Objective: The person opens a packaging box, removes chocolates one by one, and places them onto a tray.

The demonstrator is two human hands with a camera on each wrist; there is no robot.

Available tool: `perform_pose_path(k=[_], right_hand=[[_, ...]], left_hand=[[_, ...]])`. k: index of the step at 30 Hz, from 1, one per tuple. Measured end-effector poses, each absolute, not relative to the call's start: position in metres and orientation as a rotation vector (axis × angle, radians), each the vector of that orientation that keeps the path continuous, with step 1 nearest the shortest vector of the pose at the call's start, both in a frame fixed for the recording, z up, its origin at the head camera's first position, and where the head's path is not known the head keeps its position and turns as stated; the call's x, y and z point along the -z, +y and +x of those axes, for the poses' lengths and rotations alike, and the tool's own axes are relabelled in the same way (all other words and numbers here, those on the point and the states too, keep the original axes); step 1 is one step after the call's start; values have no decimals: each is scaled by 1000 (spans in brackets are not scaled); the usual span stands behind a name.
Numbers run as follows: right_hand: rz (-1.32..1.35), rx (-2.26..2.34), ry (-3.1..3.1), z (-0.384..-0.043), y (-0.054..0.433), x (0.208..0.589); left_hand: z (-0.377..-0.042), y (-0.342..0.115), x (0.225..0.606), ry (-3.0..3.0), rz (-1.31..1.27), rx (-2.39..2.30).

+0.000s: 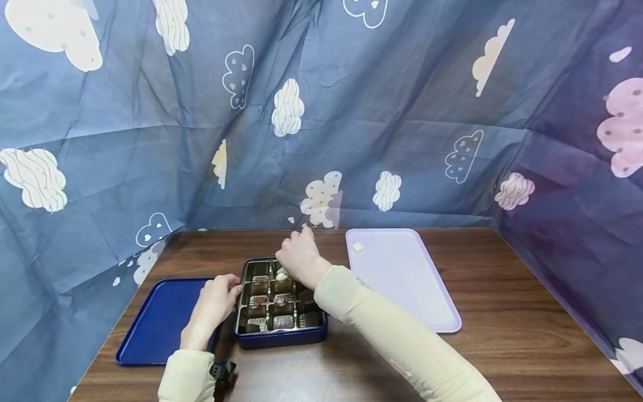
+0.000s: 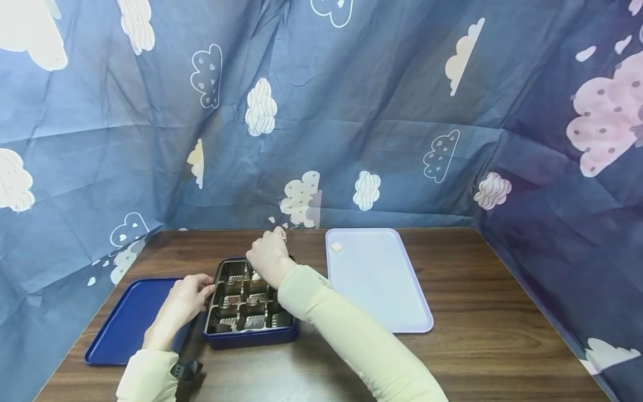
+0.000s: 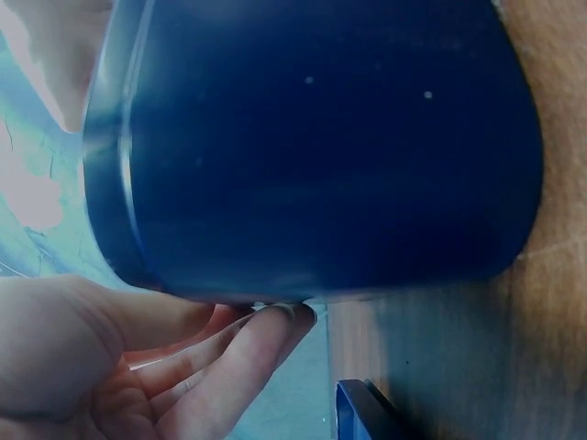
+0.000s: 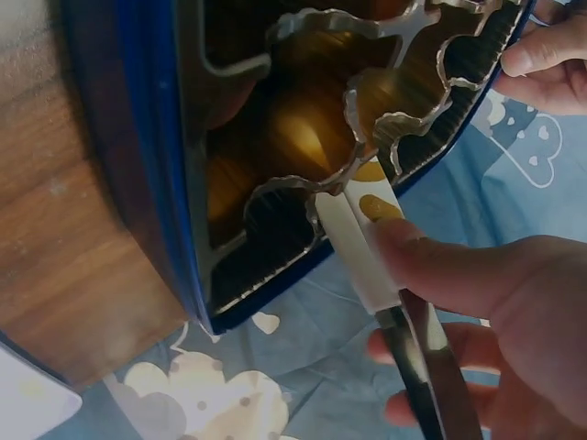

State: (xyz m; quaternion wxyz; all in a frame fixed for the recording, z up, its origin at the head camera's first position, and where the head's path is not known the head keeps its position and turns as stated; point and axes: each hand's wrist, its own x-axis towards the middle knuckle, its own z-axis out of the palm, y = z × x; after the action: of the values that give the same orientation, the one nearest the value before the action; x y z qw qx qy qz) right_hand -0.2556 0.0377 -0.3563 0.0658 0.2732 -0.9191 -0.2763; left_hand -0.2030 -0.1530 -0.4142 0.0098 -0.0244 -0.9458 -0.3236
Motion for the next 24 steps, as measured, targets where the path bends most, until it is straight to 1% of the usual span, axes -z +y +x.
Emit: perform_pose_path(k=[6, 10, 18, 24], right_hand=[[866, 763, -2732, -257, 49, 353], [861, 636, -2752, -259, 63, 348], [708, 270, -2823, -263, 99, 335], [663, 110, -2820, -267, 131, 336]], left_hand=[[-203, -154, 415, -2942, -86, 1014], [-202, -155, 415, -2944, -91, 1009], [-203, -155, 415, -2945, -85, 1009], [-203, -154, 414, -2953, -92, 998]])
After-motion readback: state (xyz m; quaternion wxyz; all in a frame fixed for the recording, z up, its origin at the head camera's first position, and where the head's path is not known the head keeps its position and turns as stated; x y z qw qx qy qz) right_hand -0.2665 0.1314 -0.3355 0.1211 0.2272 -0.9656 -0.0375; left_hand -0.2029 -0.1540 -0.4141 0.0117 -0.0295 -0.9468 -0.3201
